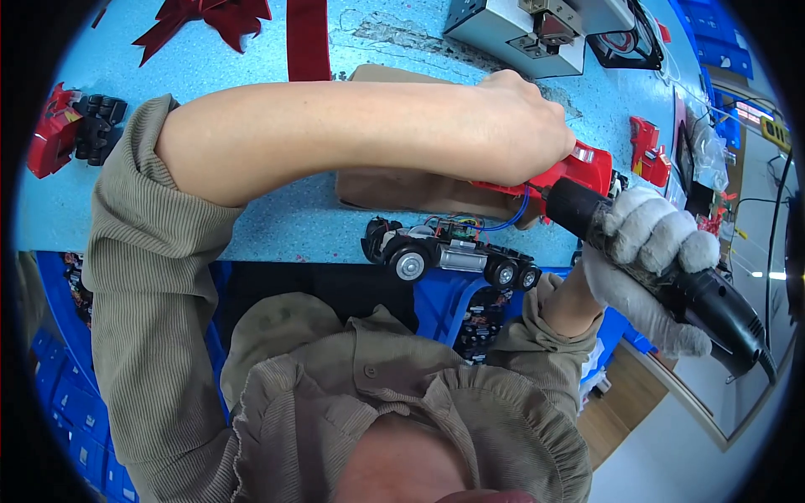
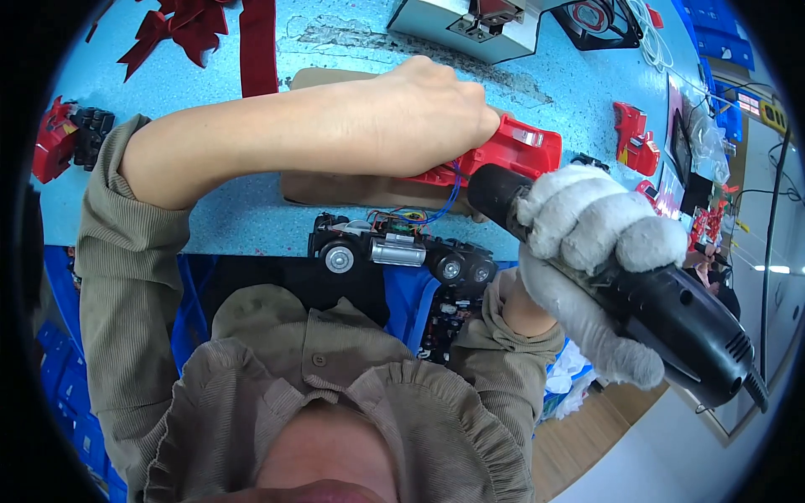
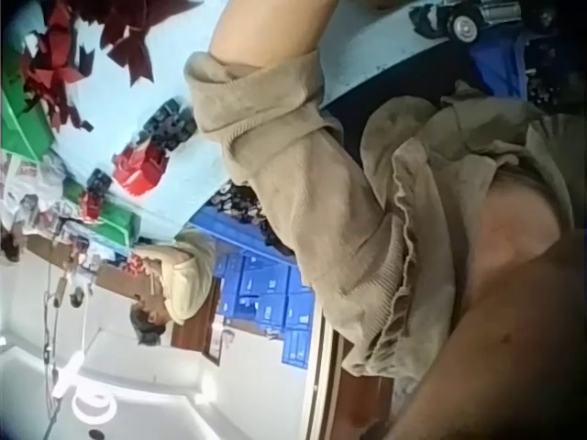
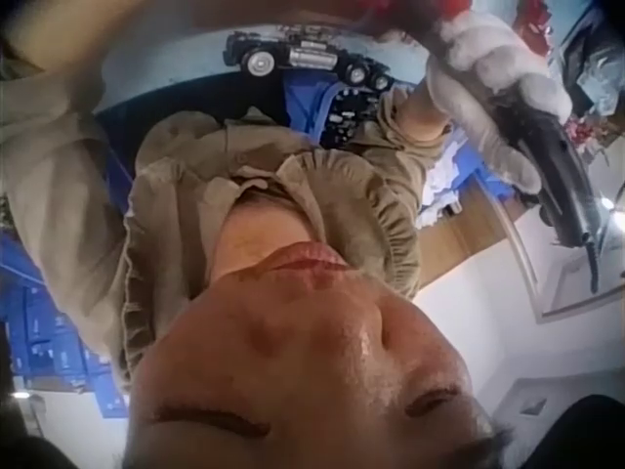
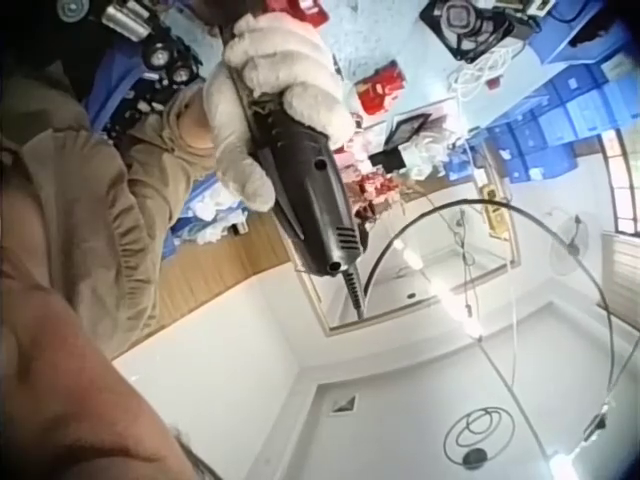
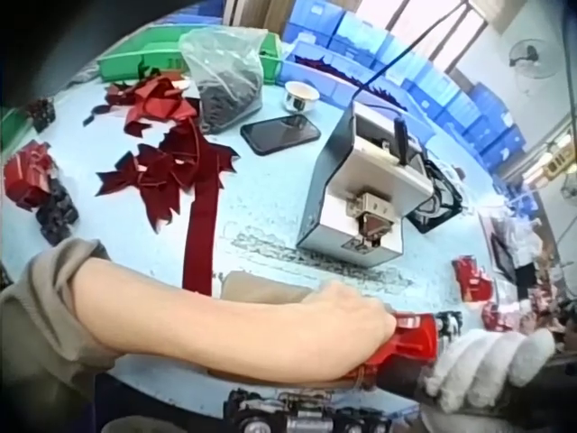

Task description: Assembling plastic toy trucks using an electric screwdriver and tying decorative red ribbons.

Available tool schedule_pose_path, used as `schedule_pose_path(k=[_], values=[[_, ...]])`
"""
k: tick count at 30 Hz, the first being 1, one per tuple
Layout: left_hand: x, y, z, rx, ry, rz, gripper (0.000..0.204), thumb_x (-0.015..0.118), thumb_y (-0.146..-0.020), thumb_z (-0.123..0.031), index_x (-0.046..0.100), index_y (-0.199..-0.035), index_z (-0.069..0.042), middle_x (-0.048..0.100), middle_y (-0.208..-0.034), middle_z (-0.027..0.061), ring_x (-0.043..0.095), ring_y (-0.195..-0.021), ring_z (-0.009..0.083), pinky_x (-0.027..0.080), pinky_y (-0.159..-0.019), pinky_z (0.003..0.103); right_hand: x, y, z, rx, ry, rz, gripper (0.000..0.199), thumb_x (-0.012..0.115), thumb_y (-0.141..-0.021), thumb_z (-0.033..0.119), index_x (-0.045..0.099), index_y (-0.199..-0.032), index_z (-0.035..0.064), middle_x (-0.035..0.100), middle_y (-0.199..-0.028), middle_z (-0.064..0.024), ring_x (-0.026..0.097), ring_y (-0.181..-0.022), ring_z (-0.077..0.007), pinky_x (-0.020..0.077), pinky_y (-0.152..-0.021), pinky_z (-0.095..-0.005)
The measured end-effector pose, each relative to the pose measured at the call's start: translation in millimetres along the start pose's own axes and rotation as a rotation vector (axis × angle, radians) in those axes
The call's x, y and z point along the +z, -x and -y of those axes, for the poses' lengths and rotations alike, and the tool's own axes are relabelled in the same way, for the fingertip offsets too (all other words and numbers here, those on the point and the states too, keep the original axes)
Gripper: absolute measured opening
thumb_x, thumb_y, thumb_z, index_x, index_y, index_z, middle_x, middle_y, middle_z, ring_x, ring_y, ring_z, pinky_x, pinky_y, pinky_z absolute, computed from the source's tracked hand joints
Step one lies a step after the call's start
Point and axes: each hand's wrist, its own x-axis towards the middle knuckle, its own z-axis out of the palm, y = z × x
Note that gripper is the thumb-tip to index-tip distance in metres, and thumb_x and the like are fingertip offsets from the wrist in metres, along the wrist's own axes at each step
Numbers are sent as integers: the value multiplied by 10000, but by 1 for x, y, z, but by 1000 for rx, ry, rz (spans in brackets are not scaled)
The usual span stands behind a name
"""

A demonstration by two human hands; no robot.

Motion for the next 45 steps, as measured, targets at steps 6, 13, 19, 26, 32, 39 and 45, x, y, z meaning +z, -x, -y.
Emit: schedule_pose_path(k=[6,13,19,26,32,39,45], values=[[-4,-1,-2,-82,-12,154,261,624,-741,-139,648,-990,-67,647,-961,164,650,-879,312,527,-701,420,11,-1,-4,37,73,24,737,491,-683,780,489,-904,77,480,-637,-16,505,-477,-156,432,-455,-300],[-4,8,7,-97,10,17,137,624,-753,-113,649,-814,7,641,-818,180,647,-832,290,527,-693,382,27,-5,-15,47,131,40,727,485,-695,776,475,-898,79,472,-637,-12,491,-471,-143,434,-458,-304],[24,55,30,52,662,-282,607,703,-658,-136,492,-1221,-47,589,-1043,203,599,-906,341,492,-798,373,28,-1,-12,38,150,32,721,502,-695,765,466,-914,80,459,-630,-7,489,-462,-146,442,-462,-317],[52,56,29,-47,587,-353,694,722,-612,-84,436,-1241,-25,560,-1128,173,561,-1039,313,456,-905,368,-28,-70,8,33,26,225,748,466,-670,808,537,-871,91,451,-634,14,471,-499,-146,407,-481,-295],[54,56,33,-12,596,-378,662,715,-603,-70,454,-1210,-23,566,-1099,167,571,-1014,312,468,-881,367,-4,-130,-76,-82,350,-137,384,569,-844,426,511,-705,73,465,-514,9,440,-368,-90,381,-329,-227],[54,57,34,1,615,-385,648,715,-602,-60,460,-1197,-21,570,-1073,166,576,-996,312,474,-865,371,-37,-93,-39,205,-69,54,718,436,-655,808,579,-823,124,468,-604,1,479,-506,-135,403,-502,-310],[59,55,34,11,571,-403,635,713,-611,-62,463,-1194,-23,568,-1078,166,576,-993,311,474,-864,368,-17,-50,-2,98,-16,118,701,487,-673,774,577,-851,102,456,-609,11,469,-494,-121,396,-490,-290]])
